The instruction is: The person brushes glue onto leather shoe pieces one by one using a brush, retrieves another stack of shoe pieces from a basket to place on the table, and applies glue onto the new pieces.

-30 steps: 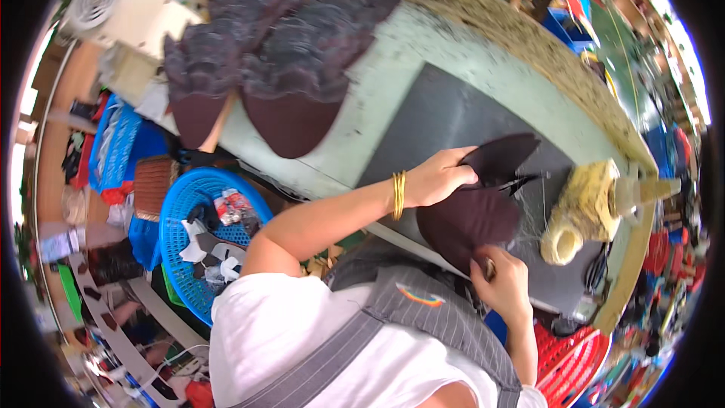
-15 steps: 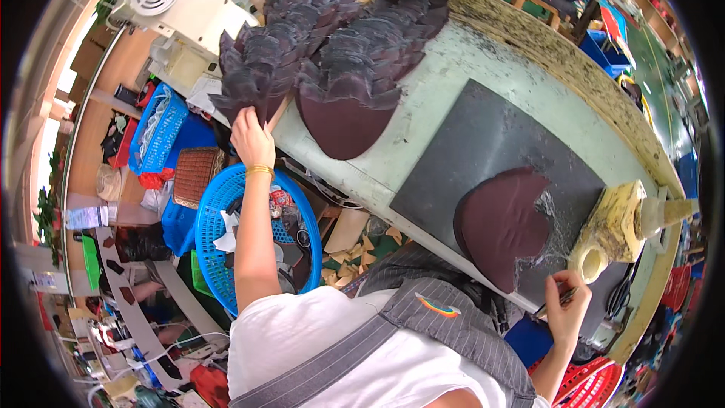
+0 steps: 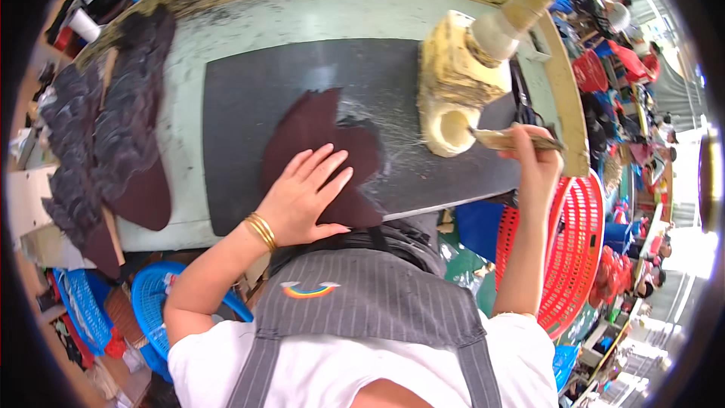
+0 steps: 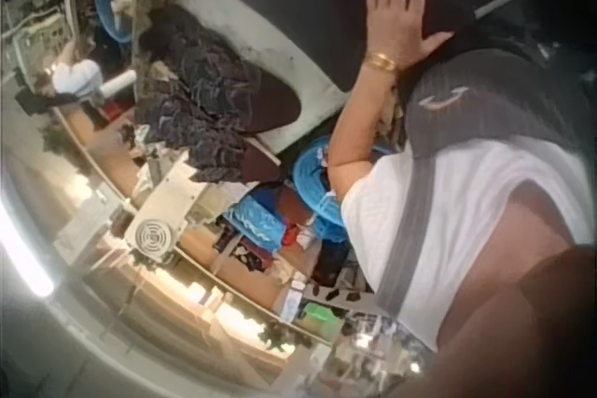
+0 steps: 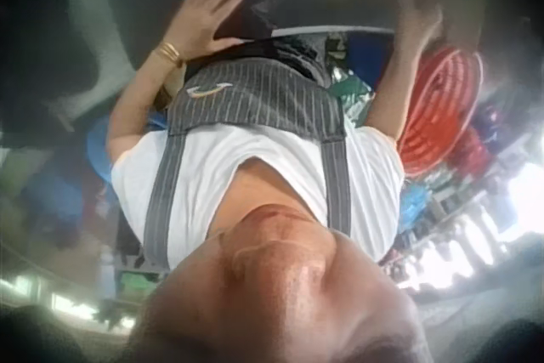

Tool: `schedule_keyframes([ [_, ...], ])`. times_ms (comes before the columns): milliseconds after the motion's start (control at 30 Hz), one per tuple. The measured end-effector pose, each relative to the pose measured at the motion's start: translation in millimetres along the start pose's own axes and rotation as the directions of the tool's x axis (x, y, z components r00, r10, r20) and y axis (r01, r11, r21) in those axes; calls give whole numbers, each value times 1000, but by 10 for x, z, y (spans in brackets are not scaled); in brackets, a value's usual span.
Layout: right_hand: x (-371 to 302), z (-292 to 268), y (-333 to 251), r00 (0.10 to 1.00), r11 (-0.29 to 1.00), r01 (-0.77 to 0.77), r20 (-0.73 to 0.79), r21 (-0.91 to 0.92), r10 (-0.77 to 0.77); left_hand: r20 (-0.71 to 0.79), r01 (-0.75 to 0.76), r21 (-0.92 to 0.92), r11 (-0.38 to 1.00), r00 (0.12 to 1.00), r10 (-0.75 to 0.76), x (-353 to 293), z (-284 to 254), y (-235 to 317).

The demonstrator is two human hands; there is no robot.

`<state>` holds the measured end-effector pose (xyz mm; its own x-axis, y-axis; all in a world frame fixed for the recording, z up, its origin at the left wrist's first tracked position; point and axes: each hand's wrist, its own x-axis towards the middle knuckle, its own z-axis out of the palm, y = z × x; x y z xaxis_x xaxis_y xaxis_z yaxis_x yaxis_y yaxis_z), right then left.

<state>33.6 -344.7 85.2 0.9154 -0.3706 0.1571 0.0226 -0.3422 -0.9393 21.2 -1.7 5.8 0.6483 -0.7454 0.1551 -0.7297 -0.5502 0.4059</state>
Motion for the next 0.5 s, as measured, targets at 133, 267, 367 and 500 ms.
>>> schedule_keyframes([
  [133,123,255,172,992,978,29,125,-205,-3,62,-77,-11,997,995,78,168,-77,-65],
  [267,337,264,249,974,988,-104,191,-114,125,70,-87,28,996,994,85,170,-108,-75],
  [367,319,274,151,927,933,-291,302,210,222,69,-80,66,995,995,76,207,-42,-31],
  [500,89,936,44,946,975,-151,310,162,95,79,-80,47,996,994,76,262,-52,-25],
])
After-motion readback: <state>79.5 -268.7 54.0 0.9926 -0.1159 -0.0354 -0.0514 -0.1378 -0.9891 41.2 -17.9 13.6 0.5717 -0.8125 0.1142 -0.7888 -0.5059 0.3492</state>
